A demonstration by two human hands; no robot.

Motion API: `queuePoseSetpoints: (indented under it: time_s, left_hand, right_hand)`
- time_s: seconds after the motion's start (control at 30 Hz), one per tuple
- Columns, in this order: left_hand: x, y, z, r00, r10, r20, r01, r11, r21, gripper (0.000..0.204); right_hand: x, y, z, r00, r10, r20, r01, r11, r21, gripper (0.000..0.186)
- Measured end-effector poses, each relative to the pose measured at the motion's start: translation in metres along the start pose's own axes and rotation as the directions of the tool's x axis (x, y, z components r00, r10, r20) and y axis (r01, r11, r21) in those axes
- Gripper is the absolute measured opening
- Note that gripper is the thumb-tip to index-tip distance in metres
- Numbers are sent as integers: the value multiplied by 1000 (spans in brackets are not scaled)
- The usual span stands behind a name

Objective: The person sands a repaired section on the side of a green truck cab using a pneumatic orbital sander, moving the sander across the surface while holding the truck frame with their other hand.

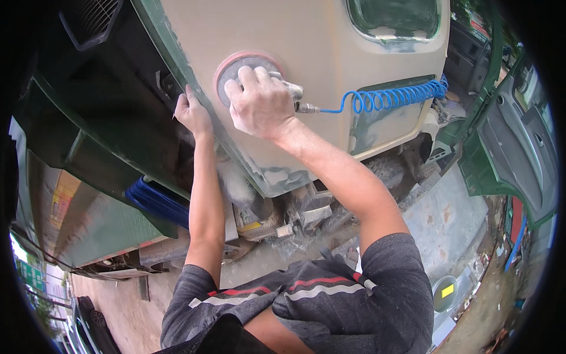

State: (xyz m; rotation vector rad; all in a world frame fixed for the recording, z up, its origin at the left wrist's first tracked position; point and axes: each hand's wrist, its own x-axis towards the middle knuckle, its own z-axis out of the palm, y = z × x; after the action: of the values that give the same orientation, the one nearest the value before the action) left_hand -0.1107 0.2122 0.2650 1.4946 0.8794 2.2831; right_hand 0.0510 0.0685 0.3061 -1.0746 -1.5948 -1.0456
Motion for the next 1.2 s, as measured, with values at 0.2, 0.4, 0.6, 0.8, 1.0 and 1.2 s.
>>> queuePoseSetpoints:
  time_s: [0.2,0.4,0.6,0.8,1.0,1.2]
  left_hand:
    - [5,9,-26,999,-6,-53,9,998,54,56]
    - [-2,10,3,1000,-11,-28,11,1000,14,53]
    - [-7,12,9,1000,-3,-7,3,1000,-18,54]
    - [0,8,-7,999,-5,-35,5,1000,0,52]
    - [-2,15,4,999,-23,-26,23,1000,-3,53]
    - [0,13,-1,999,-34,-7,34,999,-13,54]
  right_hand:
    - [137,15,0,994,35,-105,-32,999,38,18]
    - [237,60,-34,990,91,-107,-99,993,-71,31]
    - [183,39,-26,989,-28,-145,23,999,-35,21]
    - [94,0,-10,994,-68,-84,69,998,12,23]
    - [15,-3,6,997,-81,-7,80,997,-18,20]
    - [-37,-29,9,996,-45,74,42,998,37,20]
